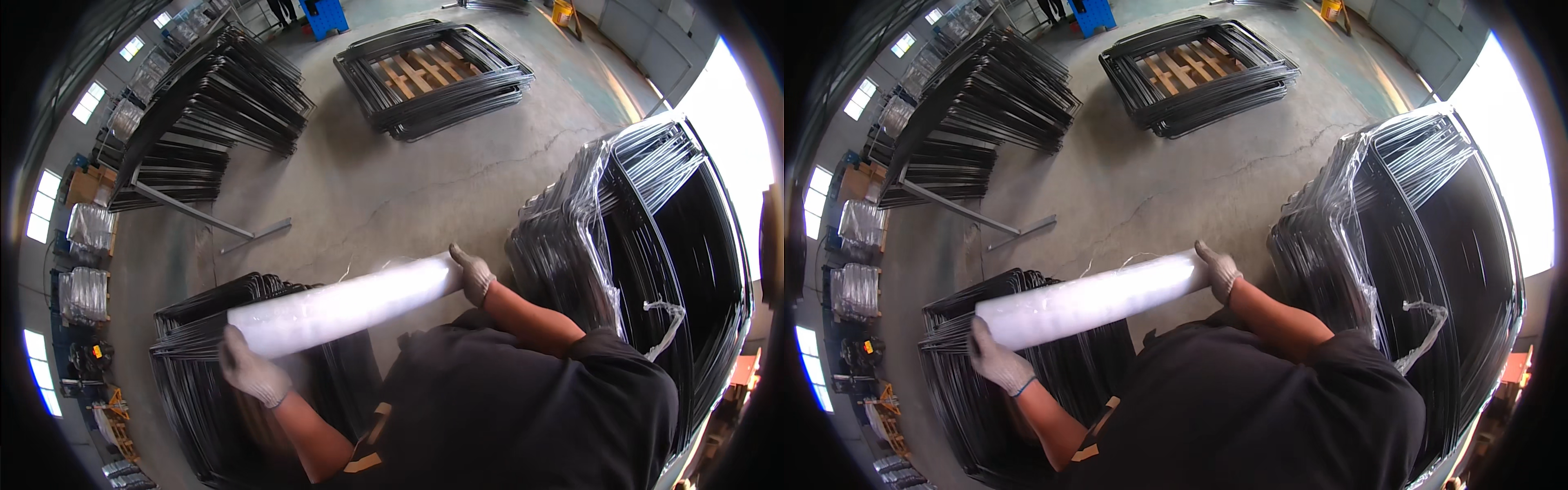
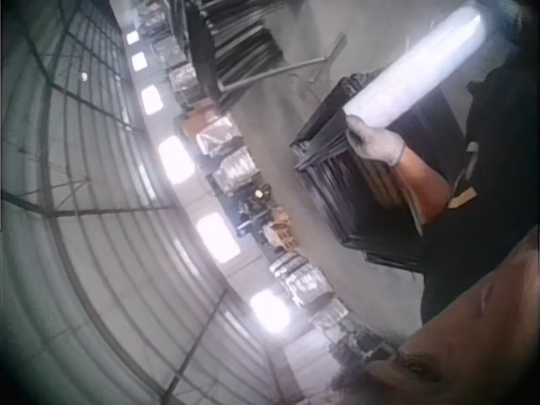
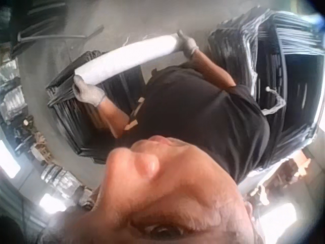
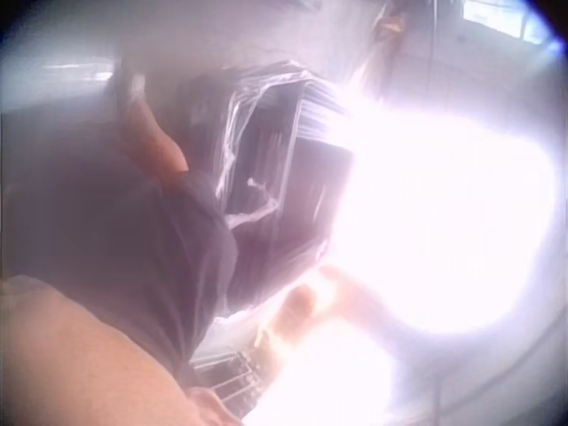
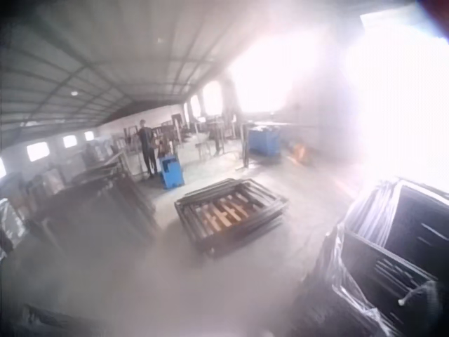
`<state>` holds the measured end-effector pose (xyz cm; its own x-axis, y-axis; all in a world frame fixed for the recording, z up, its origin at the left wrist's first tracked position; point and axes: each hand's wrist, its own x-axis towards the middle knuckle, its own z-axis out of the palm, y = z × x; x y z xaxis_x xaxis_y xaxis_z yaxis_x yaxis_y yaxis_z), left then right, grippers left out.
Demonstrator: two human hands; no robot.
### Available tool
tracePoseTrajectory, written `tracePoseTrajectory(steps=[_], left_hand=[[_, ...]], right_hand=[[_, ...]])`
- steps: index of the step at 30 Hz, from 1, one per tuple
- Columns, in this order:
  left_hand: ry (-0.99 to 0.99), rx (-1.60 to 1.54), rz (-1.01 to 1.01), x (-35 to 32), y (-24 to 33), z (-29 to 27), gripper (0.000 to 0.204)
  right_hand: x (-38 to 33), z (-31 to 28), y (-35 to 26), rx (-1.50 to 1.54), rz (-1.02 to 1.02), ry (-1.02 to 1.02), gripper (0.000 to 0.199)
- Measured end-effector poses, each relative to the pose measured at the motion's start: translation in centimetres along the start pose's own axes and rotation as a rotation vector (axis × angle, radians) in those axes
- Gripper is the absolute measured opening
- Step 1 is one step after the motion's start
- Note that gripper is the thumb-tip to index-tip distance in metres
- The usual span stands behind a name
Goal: The person wraps a stack of metal frames with plastic film, moving around the stack to cover all sides. They then walk to a table and write on a piece of paper with a marker.
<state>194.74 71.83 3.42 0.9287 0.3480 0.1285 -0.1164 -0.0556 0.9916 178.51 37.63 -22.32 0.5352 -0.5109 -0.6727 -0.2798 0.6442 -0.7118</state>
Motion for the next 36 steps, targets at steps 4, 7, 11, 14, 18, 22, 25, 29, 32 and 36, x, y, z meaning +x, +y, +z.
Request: tracePoseTrajectory(steps=[4, 7, 11, 14, 18, 22, 25, 29, 32, 36], left_hand=[[0.007, 0.066, -0.29, -0.7, -10.7, -7.4, 0.059], [-0.004, 0.103, -0.45, -2.8, -18.4, -11.6, 0.066], [0.08, -0.038, -0.668, -6.8, -23.1, -14.2, 0.049], [0.168, 0.012, -0.793, -9.1, -26.3, -14.6, 0.052], [0.291, 0.06, -0.899, -14.0, -31.7, -17.3, 0.052], [0.384, 0.015, -0.985, -19.9, -33.3, -17.7, 0.06], [0.455, 0.074, -1.059, -23.5, -32.8, -16.7, 0.066], [0.552, 0.095, -1.112, -25.5, -31.5, -14.1, 0.074], [0.626, 0.082, -1.112, -27.7, -30.1, -12.6, 0.074], [0.733, 0.074, -1.12, -30.3, -28.9, -10.1, 0.072]], right_hand=[[0.2, 1.4, -1.3, -0.154, -0.099, 0.054, 0.072], [1.1, 1.7, -1.1, -0.327, -0.099, 0.068, 0.066], [2.8, 3.8, -0.2, -0.598, -0.139, 0.111, 0.064], [6.5, 4.0, 0.4, -0.61, -0.046, 0.024, 0.066], [9.5, 5.1, 2.0, -0.897, -0.055, 0.013, 0.064], [9.8, 7.2, 0.5, -1.091, -0.012, -0.068, 0.066], [11.4, 7.7, -0.7, -1.226, -0.019, -0.126, 0.068], [14.0, 8.0, -1.0, -1.293, -0.026, -0.179, 0.068], [14.7, 8.5, -1.6, -1.323, 0.012, -0.243, 0.066], [15.7, 9.3, -2.7, -1.345, 0.054, -0.361, 0.064]])
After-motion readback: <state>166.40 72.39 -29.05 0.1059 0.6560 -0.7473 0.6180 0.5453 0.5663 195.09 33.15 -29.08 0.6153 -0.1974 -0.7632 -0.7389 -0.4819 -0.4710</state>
